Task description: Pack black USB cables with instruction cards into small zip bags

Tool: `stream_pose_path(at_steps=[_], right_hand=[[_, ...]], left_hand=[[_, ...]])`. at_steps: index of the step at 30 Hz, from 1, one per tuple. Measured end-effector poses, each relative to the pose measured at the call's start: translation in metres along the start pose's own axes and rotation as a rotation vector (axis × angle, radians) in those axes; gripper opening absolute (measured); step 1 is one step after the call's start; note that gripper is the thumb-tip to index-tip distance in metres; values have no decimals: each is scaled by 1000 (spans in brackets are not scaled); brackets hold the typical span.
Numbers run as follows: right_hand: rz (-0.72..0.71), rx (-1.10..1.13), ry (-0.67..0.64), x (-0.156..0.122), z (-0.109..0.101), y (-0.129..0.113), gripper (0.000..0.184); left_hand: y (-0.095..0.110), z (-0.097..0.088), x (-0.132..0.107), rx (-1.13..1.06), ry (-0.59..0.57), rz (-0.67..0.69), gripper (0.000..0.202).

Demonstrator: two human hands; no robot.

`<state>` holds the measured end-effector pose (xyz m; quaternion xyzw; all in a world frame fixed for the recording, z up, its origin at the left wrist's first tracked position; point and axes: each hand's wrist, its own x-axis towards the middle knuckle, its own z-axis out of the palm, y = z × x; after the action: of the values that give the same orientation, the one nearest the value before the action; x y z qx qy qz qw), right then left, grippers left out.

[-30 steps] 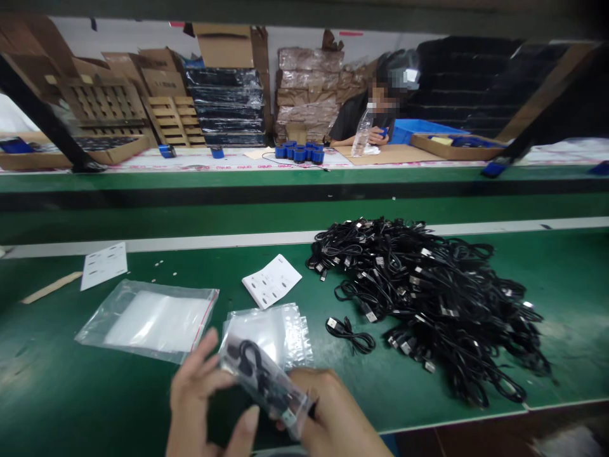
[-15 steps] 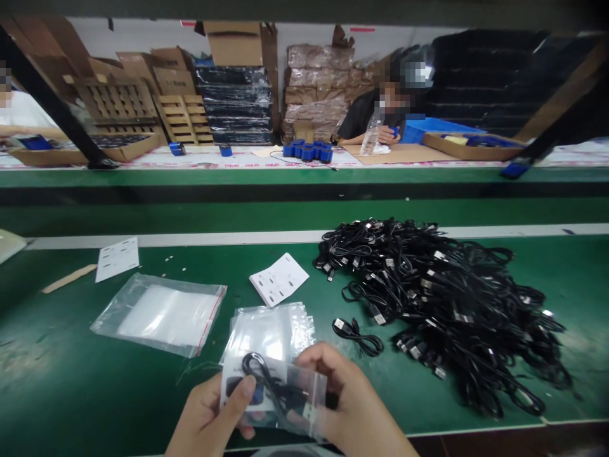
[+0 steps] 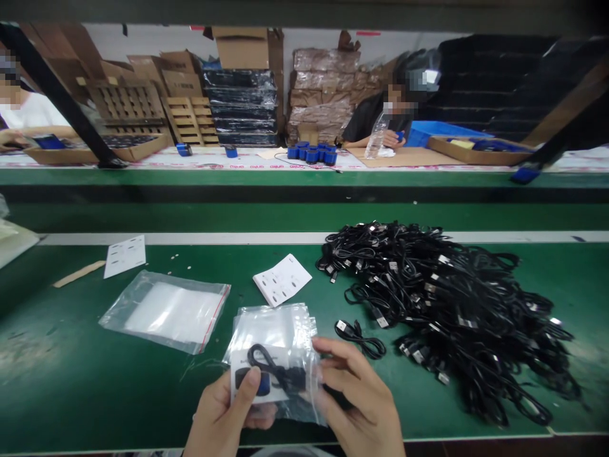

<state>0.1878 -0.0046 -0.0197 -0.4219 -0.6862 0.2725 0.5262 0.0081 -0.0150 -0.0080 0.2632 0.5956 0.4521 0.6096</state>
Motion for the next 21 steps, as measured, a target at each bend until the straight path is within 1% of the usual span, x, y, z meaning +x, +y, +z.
stream_pose_path(at_steps=[2,5,6,8,10,11,13,15,16,19,21], right_hand=[[148,77,-60,2,-1,-2,23],[423,204,-209,11,-6,-10,16],[472,242,-248,15,-8,-13,15],[509,301,-334,22,-14,-17,18],[496,326,-427,26,-18,-18,18],[486,322,-449,26,-19,-17,17],[493,282,-429,26,-18,-13,14],[540,270,-368,25,-13,-11,10],[576,293,-339,24,-10,-10,12],[711,443,-250,22,-4,-11,23],[786,555,-195,22,-4,-12,25]], left_hand=[[0,2,-1,48,34,18,42],[3,7,-5,127,144,78,48],[4,9,-7,141,165,96,49],[5,12,-10,146,159,128,50],[5,13,-11,118,129,147,51],[4,13,-11,103,125,154,52],[2,13,-10,98,130,171,52],[1,12,-10,120,148,179,51],[1,12,-10,127,151,173,51],[2,12,-10,111,104,156,51],[1,12,-10,104,55,155,50]])
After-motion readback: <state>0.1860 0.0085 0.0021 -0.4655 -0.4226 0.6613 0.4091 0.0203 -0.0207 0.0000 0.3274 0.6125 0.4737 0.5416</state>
